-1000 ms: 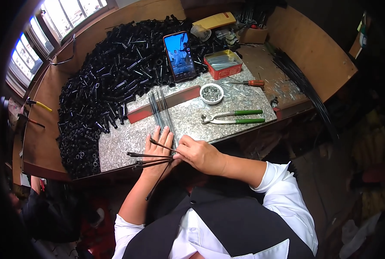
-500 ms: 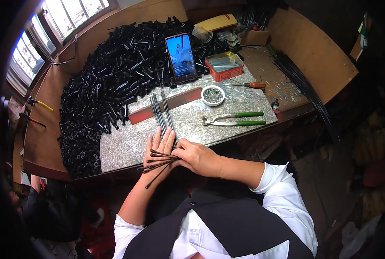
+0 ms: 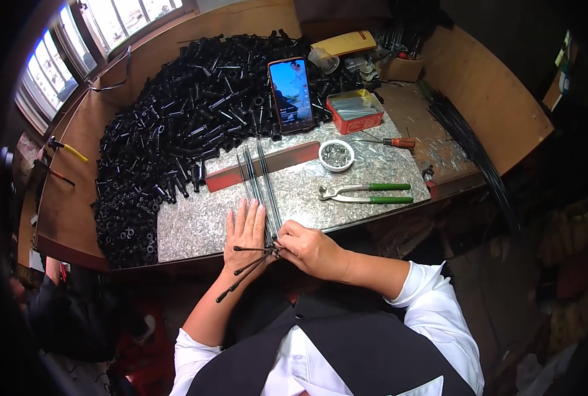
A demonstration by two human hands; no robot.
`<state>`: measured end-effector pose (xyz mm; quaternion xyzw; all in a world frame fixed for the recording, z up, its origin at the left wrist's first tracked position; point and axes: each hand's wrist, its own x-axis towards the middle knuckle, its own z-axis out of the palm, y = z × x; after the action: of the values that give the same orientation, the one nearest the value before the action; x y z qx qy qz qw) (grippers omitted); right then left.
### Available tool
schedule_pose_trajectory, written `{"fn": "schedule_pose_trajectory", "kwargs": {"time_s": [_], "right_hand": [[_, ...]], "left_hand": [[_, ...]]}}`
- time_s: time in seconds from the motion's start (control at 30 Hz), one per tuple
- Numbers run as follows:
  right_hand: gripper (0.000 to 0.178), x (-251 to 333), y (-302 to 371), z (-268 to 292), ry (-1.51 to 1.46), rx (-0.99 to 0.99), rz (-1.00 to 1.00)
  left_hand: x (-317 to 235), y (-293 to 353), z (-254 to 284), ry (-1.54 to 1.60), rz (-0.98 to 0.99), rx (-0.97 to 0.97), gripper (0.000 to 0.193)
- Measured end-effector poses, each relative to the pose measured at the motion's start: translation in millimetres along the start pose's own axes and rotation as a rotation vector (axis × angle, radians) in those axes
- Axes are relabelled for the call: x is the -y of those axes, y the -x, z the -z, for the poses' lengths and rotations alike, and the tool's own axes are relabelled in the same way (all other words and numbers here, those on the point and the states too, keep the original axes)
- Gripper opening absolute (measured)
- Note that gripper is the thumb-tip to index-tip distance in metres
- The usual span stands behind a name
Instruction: Assembling umbrella ribs by attaching plastic tips and crimping metal components using pliers.
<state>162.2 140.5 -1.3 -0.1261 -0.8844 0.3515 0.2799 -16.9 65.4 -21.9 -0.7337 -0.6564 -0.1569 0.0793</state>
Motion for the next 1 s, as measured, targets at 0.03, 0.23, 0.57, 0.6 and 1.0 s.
{"fn": "schedule_pose_trajectory", "kwargs": {"time_s": [0.03, 0.23, 0.57, 0.6, 1.0], "right_hand": [[0.015, -1, 0, 0, 0.005, 0.0, 0.0], [0.014, -3, 1, 0, 0.07, 0.05, -0.015], [0.016, -4, 0, -3, 0.096, 0.027, 0.075], [0.016, -4, 0, -3, 0.095, 0.025, 0.077], [0.016, -1, -5, 0, 0.029, 0.099, 0.047]], "left_hand": [[0, -1, 1, -0.011, -0.001, -0.023, 0.084], [-1, 1, -4, -0.007, -0.022, -0.061, 0.094], [1, 0, -1, -0.009, -0.053, -0.004, 0.077], [2, 0, -2, -0.07, -0.066, -0.009, 0.079], [7, -20, 18, 0.105, -0.197, 0.196, 0.086]]}}
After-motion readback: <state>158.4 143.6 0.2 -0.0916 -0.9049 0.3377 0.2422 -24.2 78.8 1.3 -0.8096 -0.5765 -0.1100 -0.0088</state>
